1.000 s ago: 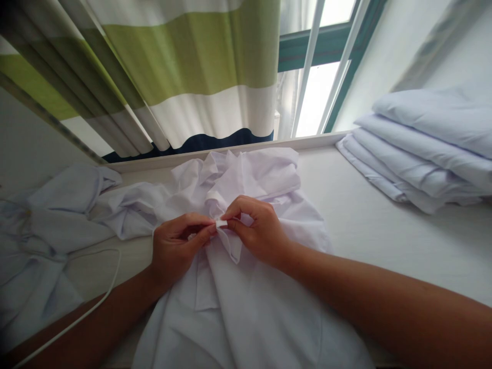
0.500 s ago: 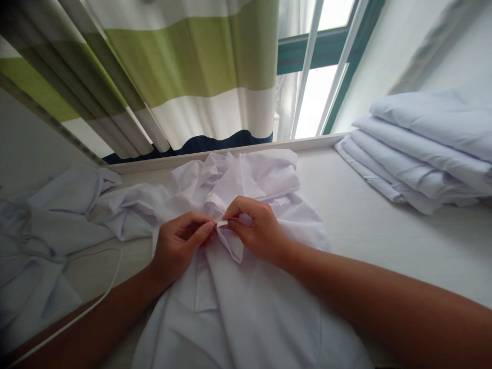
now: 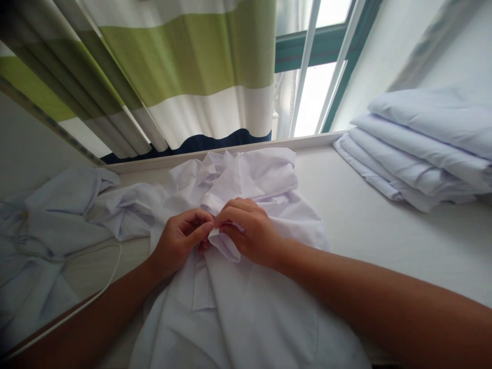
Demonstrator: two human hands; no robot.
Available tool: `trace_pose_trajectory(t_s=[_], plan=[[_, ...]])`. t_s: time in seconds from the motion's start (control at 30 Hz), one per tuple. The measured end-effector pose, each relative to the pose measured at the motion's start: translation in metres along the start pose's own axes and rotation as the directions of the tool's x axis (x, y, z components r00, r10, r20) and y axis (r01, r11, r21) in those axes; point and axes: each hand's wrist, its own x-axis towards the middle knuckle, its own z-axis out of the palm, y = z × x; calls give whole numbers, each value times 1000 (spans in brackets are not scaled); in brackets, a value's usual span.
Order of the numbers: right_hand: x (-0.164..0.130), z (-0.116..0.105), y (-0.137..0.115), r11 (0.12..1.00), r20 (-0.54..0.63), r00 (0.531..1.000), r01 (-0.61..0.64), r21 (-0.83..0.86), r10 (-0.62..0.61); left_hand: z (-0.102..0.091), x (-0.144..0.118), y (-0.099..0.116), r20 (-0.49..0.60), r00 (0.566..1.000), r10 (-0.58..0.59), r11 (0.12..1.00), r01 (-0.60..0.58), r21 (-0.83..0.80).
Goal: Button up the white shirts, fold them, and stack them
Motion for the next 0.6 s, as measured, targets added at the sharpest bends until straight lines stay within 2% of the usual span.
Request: trace_pose_trajectory(t_s=[0.4, 0.6], plan=[[-2, 0, 3, 996, 12, 999, -30, -87, 32, -2, 2, 4, 169, 983, -72, 996, 81, -45], [-1, 5, 5, 993, 30, 999, -11, -122, 14, -2, 2, -1, 192, 977, -96, 994, 104, -33]])
